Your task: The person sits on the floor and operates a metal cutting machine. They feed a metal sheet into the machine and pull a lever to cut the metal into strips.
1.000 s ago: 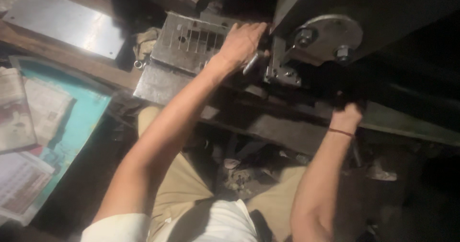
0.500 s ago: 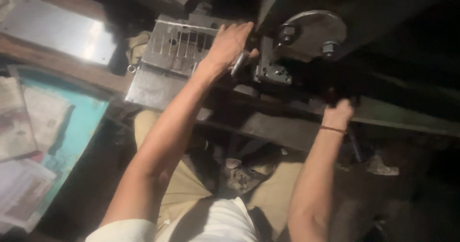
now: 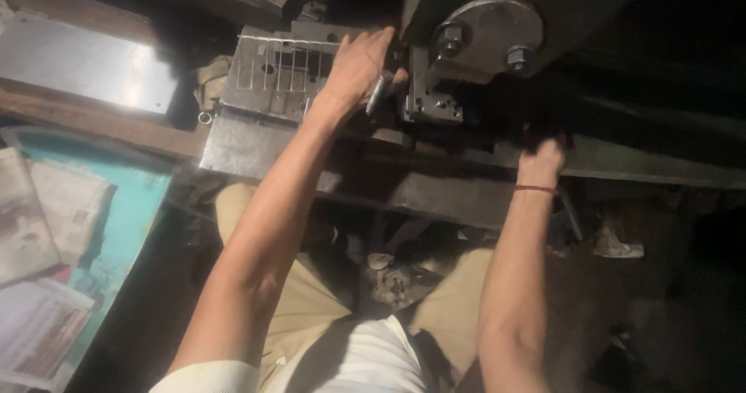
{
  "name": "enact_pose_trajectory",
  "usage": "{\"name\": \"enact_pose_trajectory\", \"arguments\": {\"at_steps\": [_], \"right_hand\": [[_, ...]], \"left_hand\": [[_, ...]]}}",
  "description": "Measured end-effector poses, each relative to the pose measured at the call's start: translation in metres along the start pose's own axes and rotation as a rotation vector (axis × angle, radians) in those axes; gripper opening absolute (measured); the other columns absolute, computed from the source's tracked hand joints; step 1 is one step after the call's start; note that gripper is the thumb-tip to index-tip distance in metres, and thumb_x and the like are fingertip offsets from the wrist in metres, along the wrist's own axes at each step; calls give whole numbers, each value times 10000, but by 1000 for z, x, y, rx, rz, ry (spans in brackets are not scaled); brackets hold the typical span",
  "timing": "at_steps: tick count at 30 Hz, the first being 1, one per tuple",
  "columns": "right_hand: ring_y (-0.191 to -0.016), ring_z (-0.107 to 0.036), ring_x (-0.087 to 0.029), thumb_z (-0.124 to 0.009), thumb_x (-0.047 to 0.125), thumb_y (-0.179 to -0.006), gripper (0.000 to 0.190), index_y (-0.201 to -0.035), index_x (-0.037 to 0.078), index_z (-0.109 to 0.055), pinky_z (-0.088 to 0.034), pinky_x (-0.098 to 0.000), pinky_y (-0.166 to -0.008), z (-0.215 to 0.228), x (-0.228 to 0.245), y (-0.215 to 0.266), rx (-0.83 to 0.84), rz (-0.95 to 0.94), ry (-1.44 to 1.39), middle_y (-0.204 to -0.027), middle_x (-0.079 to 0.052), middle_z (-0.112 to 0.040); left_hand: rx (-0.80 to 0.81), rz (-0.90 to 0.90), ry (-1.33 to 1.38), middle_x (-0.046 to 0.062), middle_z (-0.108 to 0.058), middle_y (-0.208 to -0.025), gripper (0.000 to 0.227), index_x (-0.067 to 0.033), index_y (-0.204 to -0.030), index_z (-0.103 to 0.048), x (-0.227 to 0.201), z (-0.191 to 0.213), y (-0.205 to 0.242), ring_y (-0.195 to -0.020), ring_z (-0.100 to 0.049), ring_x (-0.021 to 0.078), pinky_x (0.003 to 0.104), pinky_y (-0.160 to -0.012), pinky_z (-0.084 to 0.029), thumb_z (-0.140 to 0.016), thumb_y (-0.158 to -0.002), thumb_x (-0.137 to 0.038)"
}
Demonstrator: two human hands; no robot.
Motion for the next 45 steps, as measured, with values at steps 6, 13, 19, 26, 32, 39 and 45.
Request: {"name": "enact_pose_trajectory", "arguments": {"at_steps": [6,13,19,26,32,39,45], "right_hand": [[-1203,-643,-331,-378,314,-1040,474,-1400,120,-619,-563,-480,-968,-6,-2,-3,-1,-35,-48,-1417,-131,-651],[-1249,-598,-364,-376,415,-1014,522,-1391,131,-598,-551,-543,-1004,2,1,3,-61,-48,-77,-1416,-145,-627],[-1279,-592,-349,-352,427,-989,558,-1382,134,-620,-491,-575,-1056,-2,7,3,30,-40,-69,-1440,-130,-627],[-1336,-615,-322,-394,315,-1077,493,-1412,49,-640,-517,-473,-1123,2,26,5,-7,-77,-120,-1445,-207,-649],[-1297,-604,-296,-420,317,-1044,479,-1392,71,-639,-518,-430,-1050,0,40,-3,137,-51,-3,-1435,-169,-649],[-1251,-621,-343,-362,328,-1042,486,-1350,66,-632,-551,-486,-952,-6,45,-3,53,-24,-81,-1392,-195,-658],[-1268,-605,-296,-346,375,-1046,539,-1410,79,-612,-536,-442,-978,-15,35,2,218,19,118,-1424,-133,-655]], "left_hand": [[89,102,26,241,-580,-1401,831,21,-1480,-428,-6,8,0,-1348,-504,424,638,-1179,-292,-696,-907,-518],[-23,11,28,241,-614,-1347,871,55,-1471,-435,0,2,2,-1285,-553,433,636,-1126,-362,-733,-870,-501],[-153,-86,-27,252,-599,-1366,856,53,-1432,-473,1,0,5,-1284,-508,478,649,-1075,-345,-756,-869,-527],[23,-71,-114,213,-585,-1409,650,21,-1419,-499,10,-6,-8,-1329,-544,404,572,-1120,-393,-682,-917,-349],[-25,-164,-103,246,-571,-1391,595,47,-1456,-437,25,-27,-29,-1271,-548,402,586,-1075,-380,-635,-926,-134],[90,-74,-74,170,-599,-1404,642,-5,-1502,-417,12,-6,-23,-1309,-558,357,618,-1125,-377,-664,-949,-218],[112,-25,-95,172,-571,-1411,765,-16,-1478,-433,-3,24,-8,-1296,-527,374,620,-1110,-342,-723,-925,-459]]}}
Point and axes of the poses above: each hand's wrist, its own y-axis away from the middle knuckle, its own z-axis out of the back of the hand, x = y × z, the point moved 2 cm from there along -y, towards the middle knuckle
